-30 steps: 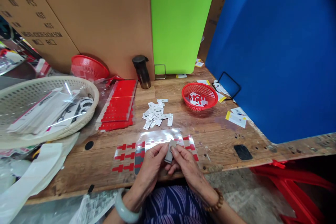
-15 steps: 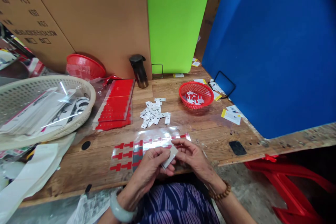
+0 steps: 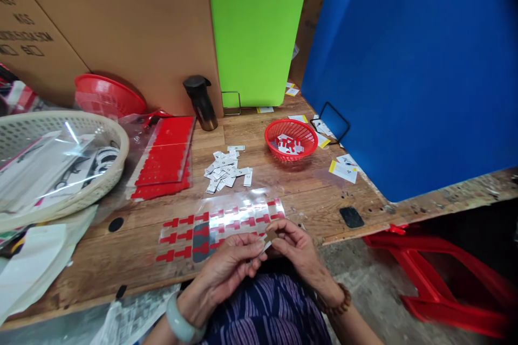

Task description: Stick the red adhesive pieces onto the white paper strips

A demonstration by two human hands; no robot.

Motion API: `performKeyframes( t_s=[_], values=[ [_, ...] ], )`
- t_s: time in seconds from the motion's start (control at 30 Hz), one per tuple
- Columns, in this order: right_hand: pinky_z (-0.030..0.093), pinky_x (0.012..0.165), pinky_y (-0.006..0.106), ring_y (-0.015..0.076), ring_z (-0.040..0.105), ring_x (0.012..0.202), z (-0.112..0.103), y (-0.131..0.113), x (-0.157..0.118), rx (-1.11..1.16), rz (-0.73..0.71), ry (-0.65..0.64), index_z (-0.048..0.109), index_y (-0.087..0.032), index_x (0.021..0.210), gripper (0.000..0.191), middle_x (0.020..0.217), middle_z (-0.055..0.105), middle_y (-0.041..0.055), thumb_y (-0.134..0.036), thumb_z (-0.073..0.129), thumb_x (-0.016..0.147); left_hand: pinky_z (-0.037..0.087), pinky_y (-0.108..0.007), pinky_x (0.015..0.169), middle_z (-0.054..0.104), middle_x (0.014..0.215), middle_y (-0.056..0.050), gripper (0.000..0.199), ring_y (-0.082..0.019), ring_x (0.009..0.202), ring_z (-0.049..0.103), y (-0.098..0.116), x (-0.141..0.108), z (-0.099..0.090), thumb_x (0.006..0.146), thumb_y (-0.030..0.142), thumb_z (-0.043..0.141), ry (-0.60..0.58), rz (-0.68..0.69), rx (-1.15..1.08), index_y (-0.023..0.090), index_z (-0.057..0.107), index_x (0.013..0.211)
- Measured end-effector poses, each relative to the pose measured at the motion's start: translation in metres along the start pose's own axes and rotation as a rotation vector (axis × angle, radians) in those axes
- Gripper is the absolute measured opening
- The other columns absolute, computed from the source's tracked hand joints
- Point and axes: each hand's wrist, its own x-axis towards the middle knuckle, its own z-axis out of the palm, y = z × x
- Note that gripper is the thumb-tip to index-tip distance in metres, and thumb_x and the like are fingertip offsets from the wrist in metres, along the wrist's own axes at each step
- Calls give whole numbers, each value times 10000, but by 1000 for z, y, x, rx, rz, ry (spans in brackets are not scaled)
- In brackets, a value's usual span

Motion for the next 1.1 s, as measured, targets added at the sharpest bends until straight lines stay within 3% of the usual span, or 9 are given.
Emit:
performKeyframes(
  t_s=[0.13, 0.23, 0.37, 0.6, 0.9, 1.1],
  values=[
    [472, 627, 259, 126, 583, 665, -25, -10, -3, -199, -16, 247, 565, -205, 1060, 379, 843, 620, 16, -432, 643, 766, 404, -125, 401, 644, 612, -27, 238, -37, 430, 514, 7, 12, 2, 596, 235, 791, 90, 130, 99, 93, 634, 705],
    [442, 591, 264, 141, 549, 634, -43, -11, -11, -481, -48, 401, 605, -187, 932, 276, 719, 590, 7, -429, 594, 799, 468, -151, 477, 669, 656, -41, 256, -61, 482, 576, 11, 23, 4, 615, 262, 779, 139, 214, 177, 103, 601, 705],
    [430, 672, 288, 169, 546, 718, -42, -7, -20, -825, -172, 343, 630, -199, 783, 152, 749, 600, 26, -304, 538, 842, 514, -199, 563, 692, 688, -67, 280, -105, 548, 641, 7, 42, 9, 655, 314, 751, 137, 274, 269, 115, 579, 752],
    [424, 726, 303, 176, 564, 784, -32, 0, -5, -1087, -267, 248, 587, -209, 845, 141, 840, 593, 35, -180, 452, 870, 539, -238, 676, 715, 771, -70, 253, -119, 636, 672, -4, 70, 17, 689, 267, 729, 180, 366, 275, 117, 626, 865],
    [400, 688, 291, 158, 548, 722, -35, -5, 3, -1203, -238, 190, 517, -203, 768, 122, 781, 555, 6, -154, 456, 862, 536, -283, 734, 709, 812, -71, 264, -167, 728, 691, -8, 77, 16, 678, 298, 739, 201, 435, 310, 124, 643, 852],
    [431, 764, 329, 205, 560, 872, -26, 6, -6, -1139, -325, 314, 561, -220, 1022, 189, 952, 572, 69, -175, 419, 905, 541, -292, 725, 713, 806, -70, 257, -179, 719, 696, -9, 76, 18, 683, 306, 732, 225, 443, 304, 130, 635, 844]
  ],
)
